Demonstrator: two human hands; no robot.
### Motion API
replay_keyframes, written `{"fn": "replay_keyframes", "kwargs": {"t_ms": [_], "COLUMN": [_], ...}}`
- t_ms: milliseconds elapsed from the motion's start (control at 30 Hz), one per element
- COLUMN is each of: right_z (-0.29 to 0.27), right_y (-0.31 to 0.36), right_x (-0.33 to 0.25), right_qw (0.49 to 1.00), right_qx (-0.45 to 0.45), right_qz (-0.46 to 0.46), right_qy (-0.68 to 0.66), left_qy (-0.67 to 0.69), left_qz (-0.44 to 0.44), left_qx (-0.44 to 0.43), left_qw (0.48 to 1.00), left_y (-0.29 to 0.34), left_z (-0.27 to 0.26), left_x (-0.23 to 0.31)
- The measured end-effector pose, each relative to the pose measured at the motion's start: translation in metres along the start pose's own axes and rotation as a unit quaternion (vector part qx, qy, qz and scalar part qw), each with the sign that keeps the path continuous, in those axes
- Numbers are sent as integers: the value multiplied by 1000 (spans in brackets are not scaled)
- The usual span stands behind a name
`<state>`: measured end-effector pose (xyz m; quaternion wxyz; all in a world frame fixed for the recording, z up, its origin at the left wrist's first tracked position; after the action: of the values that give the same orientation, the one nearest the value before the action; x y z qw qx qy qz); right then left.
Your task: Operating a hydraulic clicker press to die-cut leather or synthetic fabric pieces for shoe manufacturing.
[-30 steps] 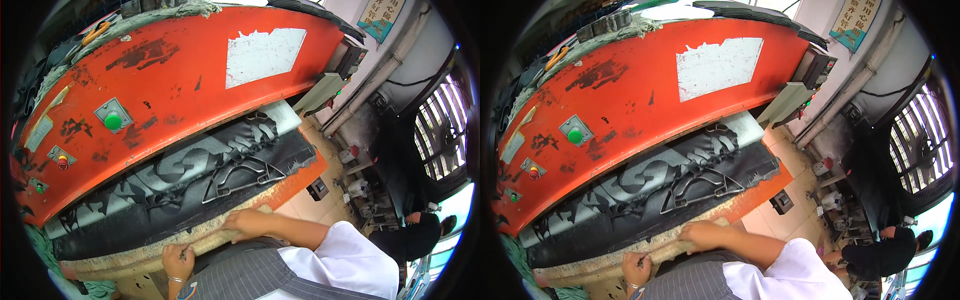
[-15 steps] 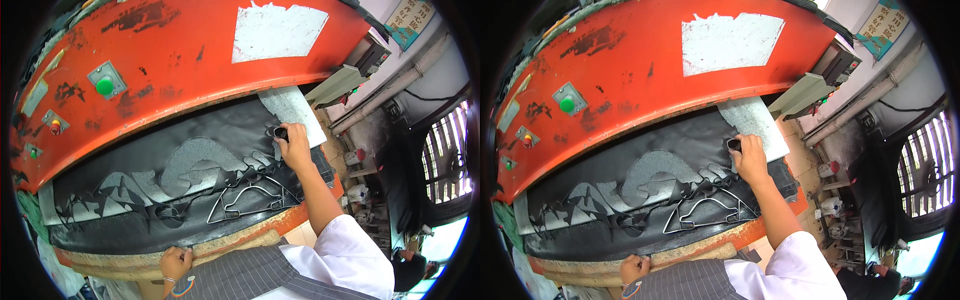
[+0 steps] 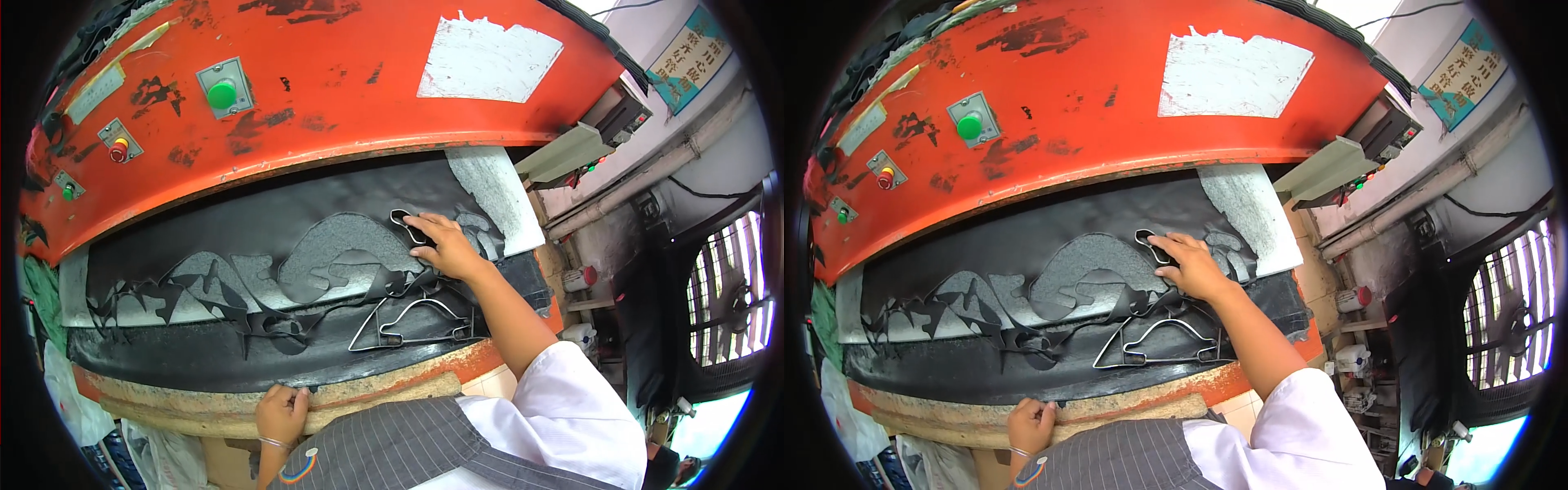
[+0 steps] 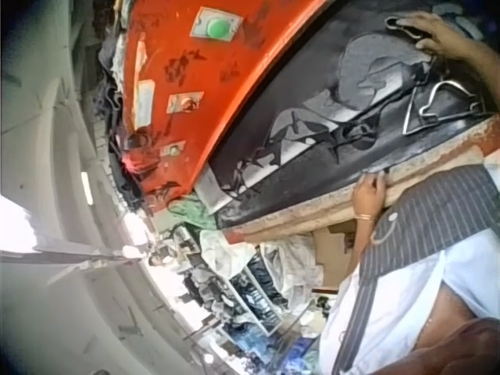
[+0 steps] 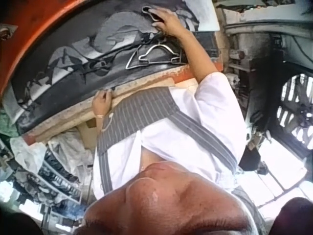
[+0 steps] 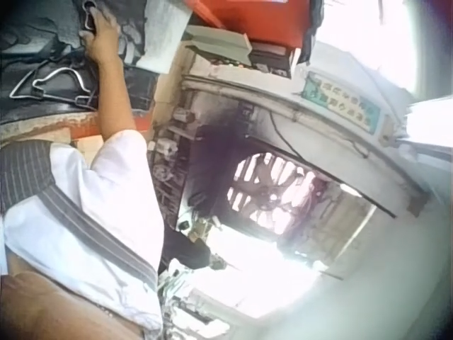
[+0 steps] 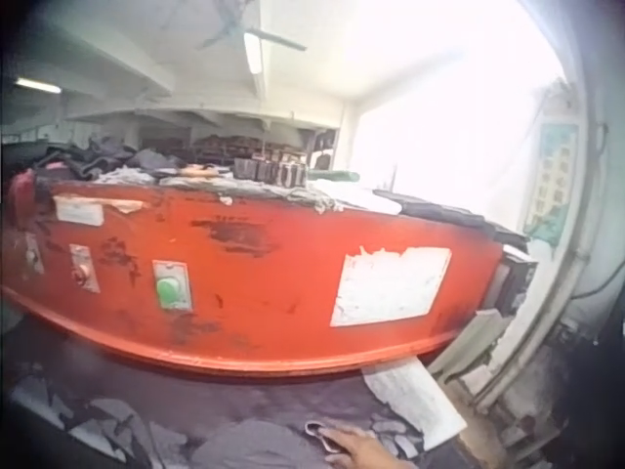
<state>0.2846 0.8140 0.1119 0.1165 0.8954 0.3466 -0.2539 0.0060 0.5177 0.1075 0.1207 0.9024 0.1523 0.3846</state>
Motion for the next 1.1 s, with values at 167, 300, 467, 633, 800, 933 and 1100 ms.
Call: {"fn": "replay_keyframes", "kwargs": {"t_ms": [167,300,467,633,800,933,1100], "right_z": [0,-4,-34,-13,-39,-53,-7], "right_y": [-2,-10,0,-23,-113,-133,-46], "right_x": [3,4,-49,-145,-284,-302,-285], "right_qw": [997,998,993,994,961,949,962], "right_qx": [-65,-57,59,71,147,252,181], "right_qz": [49,33,-1,-86,-149,-141,-171], "right_qy": [-18,-6,107,23,-183,-128,-114], "left_qy": [13,-7,297,227,-44,140,78], "left_qz": [0,41,3,73,8,78,163], "left_qx": [-29,-56,15,268,573,517,368], "left_qw": [1000,998,955,933,818,841,912], "left_y": [-6,-12,-17,-97,-110,-94,-63], "left_z": [-2,-4,-70,-233,-435,-469,-359], "left_x": [-7,-9,-56,-124,-211,-245,-160]}}
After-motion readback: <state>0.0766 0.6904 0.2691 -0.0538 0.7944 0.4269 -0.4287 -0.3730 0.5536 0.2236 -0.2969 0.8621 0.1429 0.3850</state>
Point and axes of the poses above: each hand's wrist, its own y-axis away from the middle knuckle, its own z-axis out of the palm, x = y × z, the point moved 7 cm from there along -y, towards the middle knuckle, and after that the axes turned 14 degrees about -x, right-handed, at the moved point
